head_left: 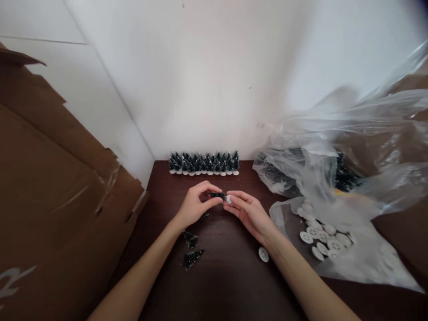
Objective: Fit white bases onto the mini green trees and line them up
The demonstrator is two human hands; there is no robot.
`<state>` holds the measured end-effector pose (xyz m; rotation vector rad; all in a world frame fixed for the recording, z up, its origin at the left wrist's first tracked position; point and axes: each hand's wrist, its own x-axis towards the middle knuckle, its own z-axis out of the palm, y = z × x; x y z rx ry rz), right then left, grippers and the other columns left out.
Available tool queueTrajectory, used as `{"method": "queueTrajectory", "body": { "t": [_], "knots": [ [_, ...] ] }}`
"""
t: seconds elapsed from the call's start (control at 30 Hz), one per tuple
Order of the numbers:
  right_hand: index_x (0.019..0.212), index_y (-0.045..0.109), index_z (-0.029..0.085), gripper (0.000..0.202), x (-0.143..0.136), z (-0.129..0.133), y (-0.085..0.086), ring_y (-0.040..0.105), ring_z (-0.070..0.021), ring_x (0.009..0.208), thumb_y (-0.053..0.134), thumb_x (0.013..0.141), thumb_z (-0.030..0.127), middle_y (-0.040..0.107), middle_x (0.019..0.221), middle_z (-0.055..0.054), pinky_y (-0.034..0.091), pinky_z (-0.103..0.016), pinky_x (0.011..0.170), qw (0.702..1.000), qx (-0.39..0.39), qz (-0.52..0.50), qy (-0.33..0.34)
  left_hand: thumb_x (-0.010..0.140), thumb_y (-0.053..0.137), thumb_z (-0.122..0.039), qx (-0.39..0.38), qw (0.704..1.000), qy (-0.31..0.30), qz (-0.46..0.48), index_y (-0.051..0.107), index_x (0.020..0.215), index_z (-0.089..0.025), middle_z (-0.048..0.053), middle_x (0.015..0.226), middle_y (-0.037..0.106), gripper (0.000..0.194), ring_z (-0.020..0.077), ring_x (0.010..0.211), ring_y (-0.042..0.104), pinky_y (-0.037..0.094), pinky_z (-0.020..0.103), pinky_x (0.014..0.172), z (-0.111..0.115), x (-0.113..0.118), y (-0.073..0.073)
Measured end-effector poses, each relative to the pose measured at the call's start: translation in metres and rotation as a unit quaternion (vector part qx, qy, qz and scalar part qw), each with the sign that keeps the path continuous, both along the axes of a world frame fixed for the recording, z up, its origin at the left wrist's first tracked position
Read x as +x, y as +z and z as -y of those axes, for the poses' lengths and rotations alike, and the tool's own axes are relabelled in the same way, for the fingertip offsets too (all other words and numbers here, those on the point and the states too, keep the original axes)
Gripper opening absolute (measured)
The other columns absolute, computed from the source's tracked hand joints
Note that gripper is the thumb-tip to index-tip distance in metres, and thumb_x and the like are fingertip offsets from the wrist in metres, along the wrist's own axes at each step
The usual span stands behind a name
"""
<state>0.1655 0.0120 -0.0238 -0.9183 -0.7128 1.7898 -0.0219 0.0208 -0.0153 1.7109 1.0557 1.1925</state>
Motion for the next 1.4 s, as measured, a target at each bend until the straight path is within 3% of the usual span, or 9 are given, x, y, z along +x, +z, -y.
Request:
{"method": "queueTrajectory", "body": {
  "t": [0.2,0.47,0.7,0.87,1.1,1.3,1.4],
  "knots": [
    [0.083,0.076,0.017,0.03,-0.003,0.004,0.002,0.068,-0.0154,0.08,0.091,0.06,0.03,0.074,0.084,-0.004,0.055,-0.036,0.089,1.0,0.008,0.018,0.008,0.078,0.076,-0.028,-0.05,0.997,-0.001,0.054,0.068,0.102,-0.017,0.002,0.083,0.063,0.028,0.0154,0.075,0.058,0.046,0.028,0.07,0.003,0.003,-0.001],
    [0.082,0.077,0.018,0.03,-0.008,0.006,-0.002,0.068,-0.0156,0.082,0.092,0.06,0.032,0.075,0.084,-0.004,0.055,-0.037,0.093,1.0,0.002,-0.002,0.011,0.078,0.077,-0.033,-0.083,0.992,-0.027,0.094,0.069,0.101,-0.015,0.004,0.087,0.063,0.031,0.0163,0.078,0.059,0.049,0.029,0.074,0.004,0.003,0.002],
    [0.081,0.076,0.018,0.031,-0.009,0.006,-0.001,0.068,-0.0148,0.08,0.092,0.059,0.032,0.074,0.085,-0.003,0.055,-0.037,0.092,1.0,-0.006,-0.011,0.003,0.081,0.072,-0.031,-0.068,0.994,-0.033,0.085,0.067,0.105,-0.015,0.007,0.097,0.065,0.03,0.0176,0.083,0.061,0.05,0.03,0.076,0.006,0.007,0.001],
    [0.083,0.074,0.019,0.031,-0.01,0.005,-0.001,0.067,-0.0145,0.077,0.092,0.06,0.03,0.073,0.084,-0.002,0.056,-0.036,0.088,1.0,-0.004,-0.02,-0.016,0.078,0.076,-0.029,-0.056,0.997,-0.041,0.046,0.061,0.114,-0.018,0.005,0.096,0.066,0.041,0.0166,0.08,0.06,0.05,0.029,0.075,0.009,0.009,-0.001],
    [0.074,0.071,0.018,0.03,-0.01,0.006,0.0,0.065,-0.0126,0.073,0.093,0.057,0.03,0.07,0.076,0.0,0.055,-0.033,0.083,1.0,0.008,-0.018,-0.01,0.078,0.076,-0.031,-0.022,1.0,-0.019,0.002,0.059,0.109,-0.02,0.005,0.096,0.065,0.037,0.0164,0.08,0.058,0.048,0.03,0.075,0.011,0.009,0.001],
    [0.077,0.068,0.018,0.033,-0.01,0.007,0.002,0.067,-0.0154,0.077,0.091,0.061,0.037,0.071,0.079,-0.001,0.055,-0.036,0.086,1.0,0.024,0.005,-0.008,0.078,0.075,-0.031,-0.042,0.998,-0.023,0.029,0.057,0.108,-0.019,0.005,0.094,0.067,0.036,0.0157,0.076,0.06,0.047,0.028,0.071,0.009,0.01,0.003],
    [0.082,0.068,0.018,0.038,-0.008,0.006,0.003,0.069,-0.0174,0.079,0.089,0.063,0.044,0.073,0.085,-0.005,0.055,-0.037,0.084,0.999,0.025,0.024,-0.017,0.079,0.073,-0.029,-0.029,0.999,0.028,0.036,0.057,0.108,-0.018,0.006,0.097,0.068,0.036,0.0162,0.079,0.062,0.048,0.028,0.072,-0.001,-0.005,0.003]
  ]
}}
